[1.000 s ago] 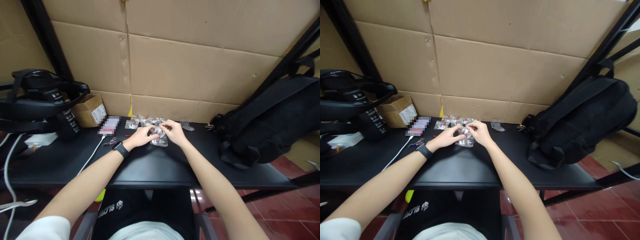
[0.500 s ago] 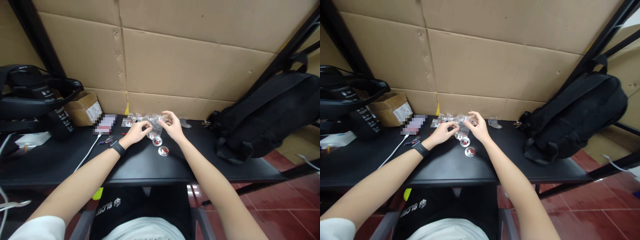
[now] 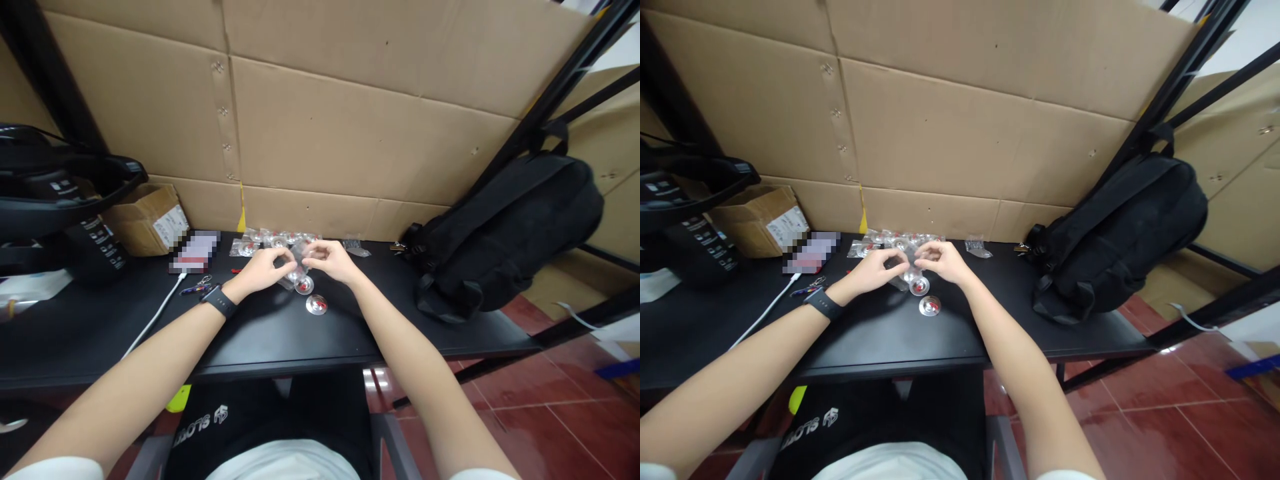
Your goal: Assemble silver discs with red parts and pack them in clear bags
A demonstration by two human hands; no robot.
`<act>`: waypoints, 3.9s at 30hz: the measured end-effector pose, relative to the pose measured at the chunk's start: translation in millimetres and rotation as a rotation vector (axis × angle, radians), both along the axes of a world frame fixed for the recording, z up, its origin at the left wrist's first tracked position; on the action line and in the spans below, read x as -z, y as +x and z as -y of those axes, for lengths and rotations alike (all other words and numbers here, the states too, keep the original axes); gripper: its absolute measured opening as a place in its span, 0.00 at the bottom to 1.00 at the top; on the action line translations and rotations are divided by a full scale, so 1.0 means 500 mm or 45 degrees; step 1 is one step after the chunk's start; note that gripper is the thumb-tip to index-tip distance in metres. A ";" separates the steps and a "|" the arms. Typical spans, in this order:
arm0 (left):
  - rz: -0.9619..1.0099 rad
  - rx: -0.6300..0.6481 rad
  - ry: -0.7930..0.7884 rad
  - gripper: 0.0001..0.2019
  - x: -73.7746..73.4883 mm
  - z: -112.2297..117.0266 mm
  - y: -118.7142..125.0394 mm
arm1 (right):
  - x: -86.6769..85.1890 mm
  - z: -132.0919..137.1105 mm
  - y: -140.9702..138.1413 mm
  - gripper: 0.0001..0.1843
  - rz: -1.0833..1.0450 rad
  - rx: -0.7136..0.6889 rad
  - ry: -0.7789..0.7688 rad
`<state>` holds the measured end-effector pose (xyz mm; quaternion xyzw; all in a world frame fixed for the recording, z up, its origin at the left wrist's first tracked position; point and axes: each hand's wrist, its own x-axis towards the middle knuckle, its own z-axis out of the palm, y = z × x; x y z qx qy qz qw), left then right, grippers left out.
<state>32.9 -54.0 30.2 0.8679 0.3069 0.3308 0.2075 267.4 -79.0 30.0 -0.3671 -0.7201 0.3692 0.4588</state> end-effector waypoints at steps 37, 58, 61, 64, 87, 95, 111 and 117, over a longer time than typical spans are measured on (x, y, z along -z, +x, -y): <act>-0.264 -0.067 0.152 0.07 0.002 0.004 0.002 | 0.080 -0.087 0.303 0.10 0.606 1.387 -0.060; -0.359 -0.023 0.145 0.08 0.008 0.004 0.002 | 0.061 -0.063 0.354 0.34 0.888 0.771 -0.141; -0.367 -0.022 0.144 0.08 0.009 0.004 0.002 | 0.068 -0.060 0.356 0.30 0.912 0.705 -0.246; -0.376 -0.019 0.145 0.08 0.010 0.003 0.002 | 0.066 -0.063 0.343 0.25 0.962 0.750 -0.132; -0.402 -0.012 0.134 0.08 0.014 0.003 0.004 | 0.056 -0.073 0.238 0.07 1.125 0.805 -0.070; -0.397 -0.027 0.160 0.08 0.016 -0.002 0.004 | 0.066 -0.081 0.230 0.10 1.208 0.961 -0.040; -0.607 -0.472 0.314 0.19 -0.023 -0.048 -0.082 | 0.022 -0.043 0.101 0.15 0.890 0.452 0.225; -0.644 -0.576 0.208 0.17 -0.032 -0.097 -0.163 | 0.017 0.007 -0.031 0.28 0.918 0.273 0.321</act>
